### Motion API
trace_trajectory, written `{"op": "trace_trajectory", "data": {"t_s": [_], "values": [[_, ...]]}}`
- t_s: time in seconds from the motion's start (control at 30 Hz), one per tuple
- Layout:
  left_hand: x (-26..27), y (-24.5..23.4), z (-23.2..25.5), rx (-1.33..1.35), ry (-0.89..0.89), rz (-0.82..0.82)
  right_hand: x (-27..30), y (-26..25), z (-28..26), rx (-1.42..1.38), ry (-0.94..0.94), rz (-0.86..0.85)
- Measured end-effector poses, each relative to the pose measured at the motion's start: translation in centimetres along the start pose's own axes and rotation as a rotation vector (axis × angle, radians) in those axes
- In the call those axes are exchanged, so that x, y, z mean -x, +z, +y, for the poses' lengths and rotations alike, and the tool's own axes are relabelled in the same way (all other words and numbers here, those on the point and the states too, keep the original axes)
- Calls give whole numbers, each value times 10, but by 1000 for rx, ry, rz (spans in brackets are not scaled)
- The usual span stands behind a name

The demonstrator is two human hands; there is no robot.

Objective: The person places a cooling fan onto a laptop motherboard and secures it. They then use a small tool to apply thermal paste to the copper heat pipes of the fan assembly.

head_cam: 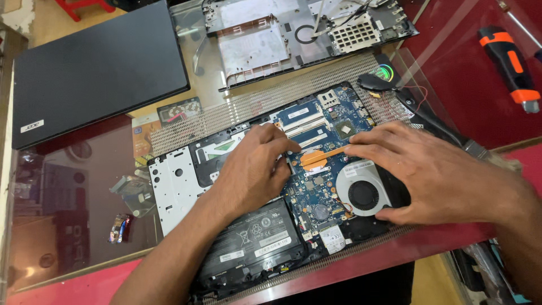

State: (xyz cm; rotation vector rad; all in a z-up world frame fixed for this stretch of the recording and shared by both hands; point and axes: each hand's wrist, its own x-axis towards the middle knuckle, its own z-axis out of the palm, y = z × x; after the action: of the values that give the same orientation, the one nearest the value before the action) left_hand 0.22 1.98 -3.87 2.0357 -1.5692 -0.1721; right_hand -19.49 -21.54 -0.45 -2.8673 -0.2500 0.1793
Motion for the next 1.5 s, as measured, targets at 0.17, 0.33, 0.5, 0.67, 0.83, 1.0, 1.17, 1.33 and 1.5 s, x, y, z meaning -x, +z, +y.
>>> {"op": "trace_trajectory", "data": {"t_s": [0.17,0.33,0.5,0.67,0.83,1.0,1.17,1.33,1.5], "values": [[1,0,-1,34,19,10,-2,1,3,-46,-37,41],[1,-2,-3,67,28,12,-1,4,6,-27,-17,45],[1,-4,0,42,21,-7,0,7,12,2,-57,43],[1,-7,5,42,8,-16,0,9,15,-3,-56,37],[0,-8,8,34,-15,-54,-1,6,11,-31,22,-11],[0,-6,10,14,29,-7,-4,-3,3,-70,85,-30],[1,-9,11,36,12,-53,-3,-12,7,-153,-16,-20],[0,-7,14,-18,-27,-81,-2,-20,6,-219,-100,63],[2,-5,12,-14,5,-17,-2,-10,4,-58,-102,9]]}}
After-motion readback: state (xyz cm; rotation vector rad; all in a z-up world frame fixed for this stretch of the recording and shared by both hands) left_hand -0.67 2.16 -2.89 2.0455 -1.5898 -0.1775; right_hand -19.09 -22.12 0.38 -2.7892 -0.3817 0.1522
